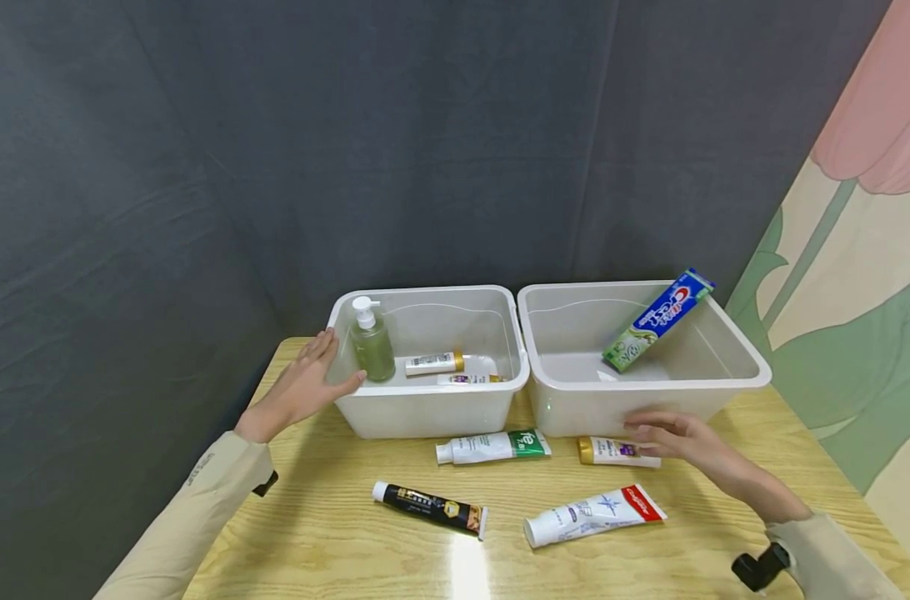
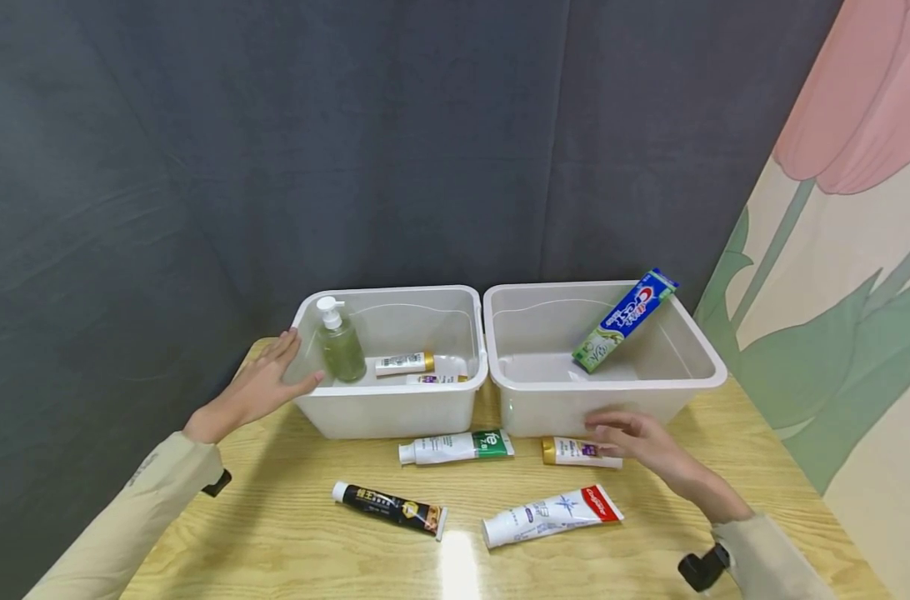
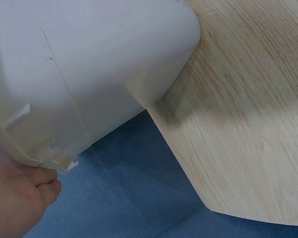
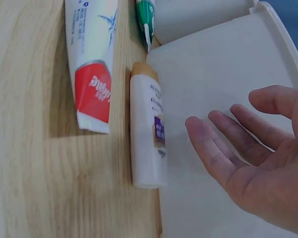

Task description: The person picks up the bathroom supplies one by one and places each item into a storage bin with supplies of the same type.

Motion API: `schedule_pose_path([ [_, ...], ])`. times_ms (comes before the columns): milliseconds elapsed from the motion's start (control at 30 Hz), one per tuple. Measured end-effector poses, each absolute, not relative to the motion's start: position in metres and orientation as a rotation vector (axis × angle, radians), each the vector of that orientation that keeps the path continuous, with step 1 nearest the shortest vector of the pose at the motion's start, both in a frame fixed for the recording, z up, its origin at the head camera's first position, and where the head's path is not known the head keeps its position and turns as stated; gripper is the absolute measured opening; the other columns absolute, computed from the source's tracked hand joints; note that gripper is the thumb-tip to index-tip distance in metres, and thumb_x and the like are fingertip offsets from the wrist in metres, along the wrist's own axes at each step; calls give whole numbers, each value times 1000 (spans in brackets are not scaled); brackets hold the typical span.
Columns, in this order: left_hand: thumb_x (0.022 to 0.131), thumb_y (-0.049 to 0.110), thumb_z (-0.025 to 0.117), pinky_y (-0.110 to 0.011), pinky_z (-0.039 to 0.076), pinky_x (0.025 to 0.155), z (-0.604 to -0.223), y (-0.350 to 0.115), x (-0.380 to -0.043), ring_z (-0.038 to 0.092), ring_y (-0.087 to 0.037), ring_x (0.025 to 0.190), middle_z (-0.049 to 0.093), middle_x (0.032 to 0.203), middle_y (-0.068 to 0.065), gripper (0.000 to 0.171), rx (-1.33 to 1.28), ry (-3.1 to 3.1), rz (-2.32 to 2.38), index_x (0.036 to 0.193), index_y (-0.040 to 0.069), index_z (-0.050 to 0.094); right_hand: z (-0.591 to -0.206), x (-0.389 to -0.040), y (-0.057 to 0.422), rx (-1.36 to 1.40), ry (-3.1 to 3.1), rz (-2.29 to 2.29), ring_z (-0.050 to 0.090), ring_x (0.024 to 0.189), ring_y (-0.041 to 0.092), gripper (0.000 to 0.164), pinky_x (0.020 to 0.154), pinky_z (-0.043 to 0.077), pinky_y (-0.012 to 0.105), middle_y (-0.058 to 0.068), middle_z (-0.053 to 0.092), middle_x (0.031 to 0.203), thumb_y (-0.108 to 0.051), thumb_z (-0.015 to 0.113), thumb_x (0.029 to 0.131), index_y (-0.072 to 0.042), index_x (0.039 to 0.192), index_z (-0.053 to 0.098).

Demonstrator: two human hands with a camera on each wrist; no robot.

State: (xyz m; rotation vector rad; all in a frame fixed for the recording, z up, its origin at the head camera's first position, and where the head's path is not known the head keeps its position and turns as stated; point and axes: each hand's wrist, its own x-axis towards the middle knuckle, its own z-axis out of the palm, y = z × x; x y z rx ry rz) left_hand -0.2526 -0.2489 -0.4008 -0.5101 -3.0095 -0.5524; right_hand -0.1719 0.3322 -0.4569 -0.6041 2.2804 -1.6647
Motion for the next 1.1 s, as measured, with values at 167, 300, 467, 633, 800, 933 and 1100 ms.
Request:
schedule_pose_path([
  [167,93,67,48,-56,16,116,-400,-249,-252,9,-41,148,12,161,-25,100,-507,-3014,-550,151,-10,23,-461,-171,338,-557,2301,-1675,63,110,15,38,87,55,40,15,57,133,-4,46,104,20,133,46],
  [300,93,67,48,-56,16,116,-400,-250,-252,8,-40,148,12,161,-25,100,-503,-3018,-555,151,-10,22,-464,-171,343,-560,2310,-1683,64,108,14,36,83,56,39,-3,61,128,-2,48,103,20,132,47],
  [467,93,67,48,-56,17,115,-400,-250,-252,8,-40,148,12,161,-25,100,-501,-3011,-558,151,-10,23,-467,-171,349,-502,2323,-1693,64,105,11,36,81,57,37,-11,61,125,-2,50,102,20,130,49],
  [633,93,67,48,-56,17,115,-401,-250,-253,9,-40,148,12,161,-24,99,-501,-3011,-563,152,-10,23,-474,-172,355,-465,2324,-1702,64,102,9,34,80,57,38,-9,61,123,0,53,100,20,128,51],
  [800,93,68,48,-56,17,115,-402,-250,-253,8,-40,148,12,161,-24,100,-501,-3016,-558,152,-10,23,-480,-172,359,-419,2368,-1668,65,98,9,36,78,57,39,28,55,127,-1,55,99,22,127,50],
  [933,93,68,48,-56,17,115,-402,-250,-252,9,-40,148,12,161,-25,100,-507,-3012,-554,151,-10,24,-485,-172,360,-393,2405,-1589,65,94,11,41,76,58,38,46,42,127,-3,56,98,25,127,46],
  [1100,93,66,49,-55,17,115,-402,-250,-253,10,-40,148,13,161,-25,99,-519,-2998,-551,151,-11,24,-491,-171,360,-327,2423,-1535,67,90,21,46,72,57,38,45,43,127,-5,58,98,26,129,42],
])
